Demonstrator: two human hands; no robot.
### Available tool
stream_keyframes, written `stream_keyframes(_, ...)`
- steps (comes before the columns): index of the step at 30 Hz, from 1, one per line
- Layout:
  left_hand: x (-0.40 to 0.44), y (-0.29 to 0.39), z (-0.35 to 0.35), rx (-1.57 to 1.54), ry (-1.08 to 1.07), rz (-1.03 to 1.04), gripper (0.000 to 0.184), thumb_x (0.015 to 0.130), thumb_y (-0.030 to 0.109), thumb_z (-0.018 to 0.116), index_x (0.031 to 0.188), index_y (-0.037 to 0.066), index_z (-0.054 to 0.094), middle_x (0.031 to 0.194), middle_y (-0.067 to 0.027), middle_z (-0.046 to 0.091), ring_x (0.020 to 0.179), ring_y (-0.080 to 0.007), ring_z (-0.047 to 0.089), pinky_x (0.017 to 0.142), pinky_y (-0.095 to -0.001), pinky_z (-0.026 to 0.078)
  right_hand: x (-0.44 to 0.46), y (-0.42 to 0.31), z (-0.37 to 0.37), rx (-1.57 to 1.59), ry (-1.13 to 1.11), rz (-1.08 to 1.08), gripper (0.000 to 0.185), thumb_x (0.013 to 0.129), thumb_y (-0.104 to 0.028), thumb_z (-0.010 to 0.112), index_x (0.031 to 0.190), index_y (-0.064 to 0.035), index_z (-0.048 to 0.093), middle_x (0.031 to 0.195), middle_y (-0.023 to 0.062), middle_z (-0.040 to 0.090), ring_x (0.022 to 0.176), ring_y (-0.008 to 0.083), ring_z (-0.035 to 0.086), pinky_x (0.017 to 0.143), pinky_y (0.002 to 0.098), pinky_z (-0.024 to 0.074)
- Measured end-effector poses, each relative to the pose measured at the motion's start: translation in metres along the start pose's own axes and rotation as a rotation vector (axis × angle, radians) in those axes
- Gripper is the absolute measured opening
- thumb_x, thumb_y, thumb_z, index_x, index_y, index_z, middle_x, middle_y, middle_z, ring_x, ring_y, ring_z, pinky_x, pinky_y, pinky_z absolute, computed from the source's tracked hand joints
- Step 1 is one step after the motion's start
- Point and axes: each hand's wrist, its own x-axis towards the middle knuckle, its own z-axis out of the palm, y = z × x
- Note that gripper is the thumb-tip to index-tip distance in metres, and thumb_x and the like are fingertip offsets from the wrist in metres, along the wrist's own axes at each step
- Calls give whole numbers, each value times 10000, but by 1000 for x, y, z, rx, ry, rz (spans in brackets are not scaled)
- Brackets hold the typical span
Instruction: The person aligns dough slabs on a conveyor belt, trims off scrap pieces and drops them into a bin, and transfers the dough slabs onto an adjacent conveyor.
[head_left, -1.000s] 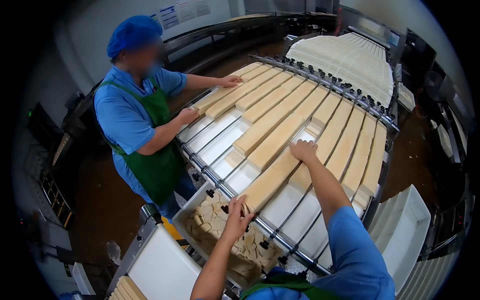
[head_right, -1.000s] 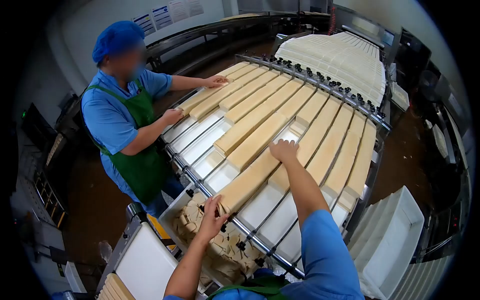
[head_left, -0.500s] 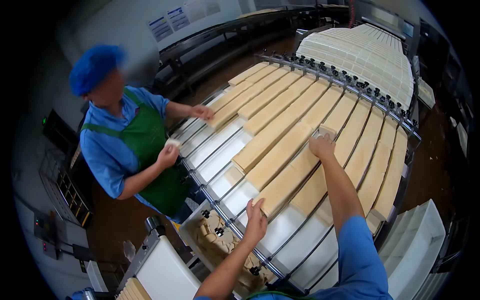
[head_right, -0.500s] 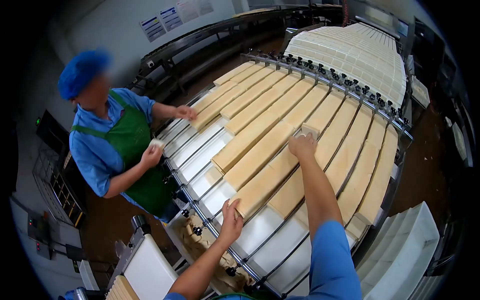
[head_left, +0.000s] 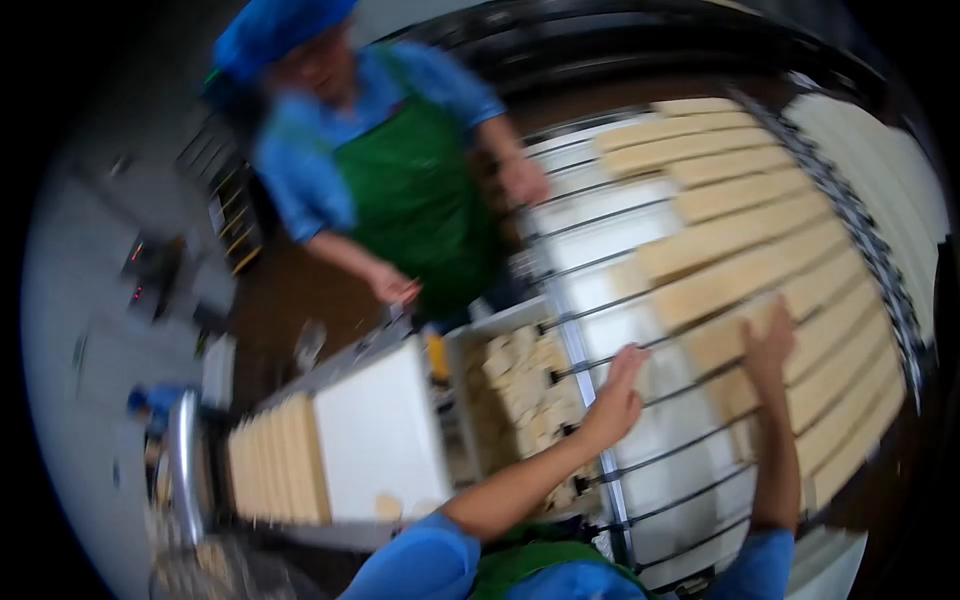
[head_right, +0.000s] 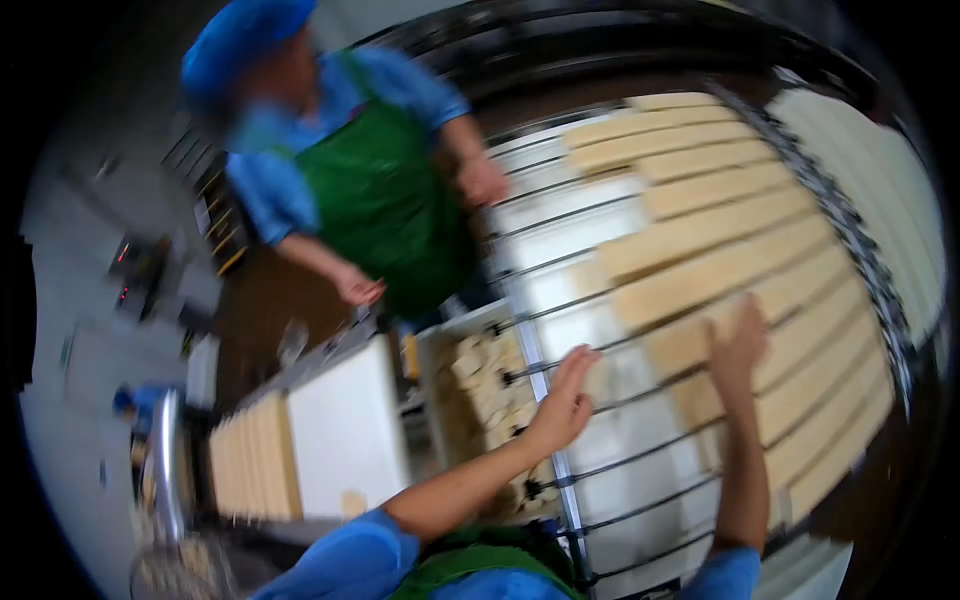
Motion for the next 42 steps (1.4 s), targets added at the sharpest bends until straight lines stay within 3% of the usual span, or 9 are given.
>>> stream_keyframes(1,-18,4,-17,-47,31,-27,631,759,-104,425,1359,82,379,1408,-220,296,1249,-385,409,945,-345,424,-6,0,-6,34,53,101,708,815,-326,673,1378,-22,370,1378,188,424,1313,346,335,1099,477,225)
stream_keyframes(2,-37,6,-32,-41,106,-17,602,769,-100,418,1343,77,390,1370,-181,323,1177,-322,456,719,-267,456,-5,1,-26,506,217,-7,575,843,-224,657,1322,-8,424,1305,145,496,1275,323,375,1104,461,224)
stream_keyframes(4,-80,-7,-56,-99,184,-88,579,800,-96,418,1351,76,384,1390,-183,284,1210,-314,421,757,-266,455,-14,-15,-86,203,441,-229,425,871,-60,611,1255,7,440,1258,132,534,1224,289,425,1099,424,241)
stream_keyframes(10,-200,-42,-101,183,398,-335,583,882,84,568,1408,76,316,1458,-230,207,1331,-403,279,1075,-402,287,-17,3,-130,212,798,-267,313,893,-59,579,1179,51,521,1208,164,572,1111,276,519,1016,374,348)
stream_keyframes(15,-281,-73,-129,537,545,-515,594,859,213,599,1386,79,358,1395,-246,310,1263,-432,328,1056,-479,285,-46,-60,-146,558,894,-406,260,915,-69,546,1116,93,574,1153,189,608,1024,276,588,958,342,421)
stream_keyframes(20,-338,-97,-168,740,618,-872,700,837,405,594,1404,82,340,1358,-283,345,1230,-468,328,1023,-591,243,-79,-116,-131,492,705,-214,260,914,-99,539,1088,92,572,1117,176,623,1021,264,580,1004,381,362)
stream_keyframes(25,-356,-102,-190,721,415,-1299,832,786,653,523,1397,126,321,1198,-251,468,1124,-445,439,961,-605,262,-153,-181,-11,238,-390,-462,536,865,-169,609,1337,-14,407,1383,227,396,1293,375,349,1068,448,291)
stream_keyframes(35,-324,-125,-166,363,173,-705,385,845,317,623,1123,92,482,973,-191,560,868,-380,566,772,-453,462,-185,-199,4,59,-547,-462,638,791,-194,667,1335,-12,389,1480,211,238,1298,401,319,1044,456,336)
stream_keyframes(42,-272,-69,-152,182,494,-455,338,881,233,587,1145,54,475,1076,-204,513,973,-383,536,835,-423,447,-120,-201,-53,873,261,105,459,936,-180,557,1317,19,393,1237,161,507,1084,241,492,954,354,399)
